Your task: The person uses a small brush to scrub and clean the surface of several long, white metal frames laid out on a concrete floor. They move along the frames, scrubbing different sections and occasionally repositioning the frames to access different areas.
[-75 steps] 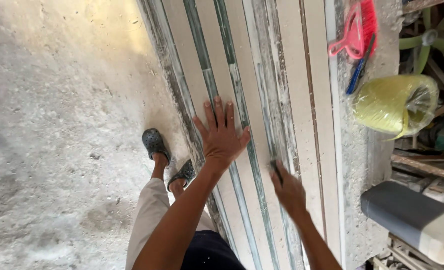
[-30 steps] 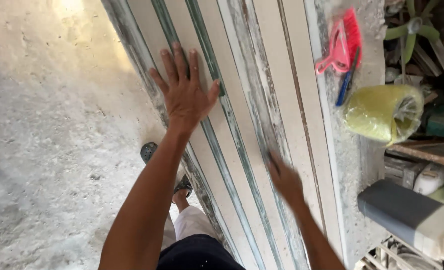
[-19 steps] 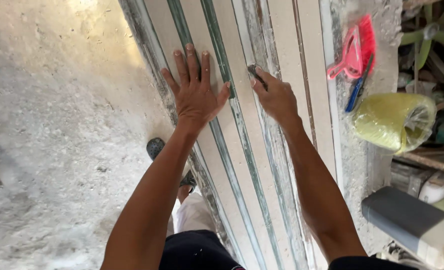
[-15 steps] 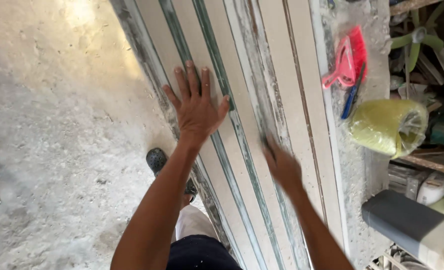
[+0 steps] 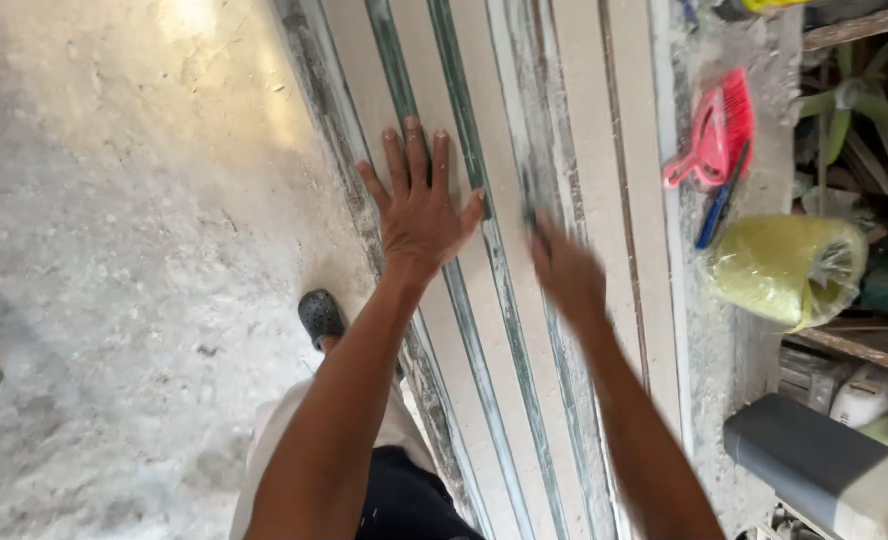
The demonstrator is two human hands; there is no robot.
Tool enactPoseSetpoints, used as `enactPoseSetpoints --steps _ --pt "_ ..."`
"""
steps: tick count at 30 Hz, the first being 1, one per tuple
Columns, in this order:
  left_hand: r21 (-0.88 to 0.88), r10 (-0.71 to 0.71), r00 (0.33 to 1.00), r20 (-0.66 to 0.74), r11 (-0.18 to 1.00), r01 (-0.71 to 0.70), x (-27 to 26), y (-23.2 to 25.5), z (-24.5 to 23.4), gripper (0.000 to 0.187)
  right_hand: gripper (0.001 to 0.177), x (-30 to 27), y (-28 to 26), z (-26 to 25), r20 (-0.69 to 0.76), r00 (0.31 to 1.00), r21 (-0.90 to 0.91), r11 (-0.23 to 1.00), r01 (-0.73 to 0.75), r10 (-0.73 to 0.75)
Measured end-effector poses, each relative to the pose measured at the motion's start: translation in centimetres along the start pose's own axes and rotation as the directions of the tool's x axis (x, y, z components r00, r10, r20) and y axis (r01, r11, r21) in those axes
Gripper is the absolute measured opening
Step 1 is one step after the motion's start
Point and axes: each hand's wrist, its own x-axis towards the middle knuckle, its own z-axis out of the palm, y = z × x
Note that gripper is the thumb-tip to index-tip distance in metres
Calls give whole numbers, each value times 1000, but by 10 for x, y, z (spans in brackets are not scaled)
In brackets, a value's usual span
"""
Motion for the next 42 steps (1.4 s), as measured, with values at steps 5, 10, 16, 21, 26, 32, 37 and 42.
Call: enactPoseSetpoints --steps 5,10,16,21,26,32,37,42 --pt "-2 -23 998 -64 1000 23 8 -2 6 88 60 -76 11 1 205 948 85 961 -265 243" --pt "-23 7 998 -68 1000 -8 12 -2 4 90 50 125 -28 -33 119 992 -99 993 58 -47" --pt "-52 22 995 -95 998 -27 8 -2 -3 85 44 113 -55 -65 157 975 23 987 -162 156" --pt "-17 -14 1000 2 1000 14 18 0 -4 86 55 4 8 -5 155 971 -18 983 -181 182" --pt "-9 -31 999 -9 999 31 17 -1 2 88 52 177 -80 -80 142 980 -63 989 -134 142" --pt "-140 22 1000 10 990 -20 6 -9 1 88 48 167 -115 -98 117 981 160 972 -174 156" --pt "-125 -11 999 36 992 15 11 -4 2 86 58 40 -32 -25 156 958 -34 970 -240 242" --pt "-120 31 992 120 993 -17 10 -9 8 84 55 185 -149 -106 218 936 -42 961 -275 277"
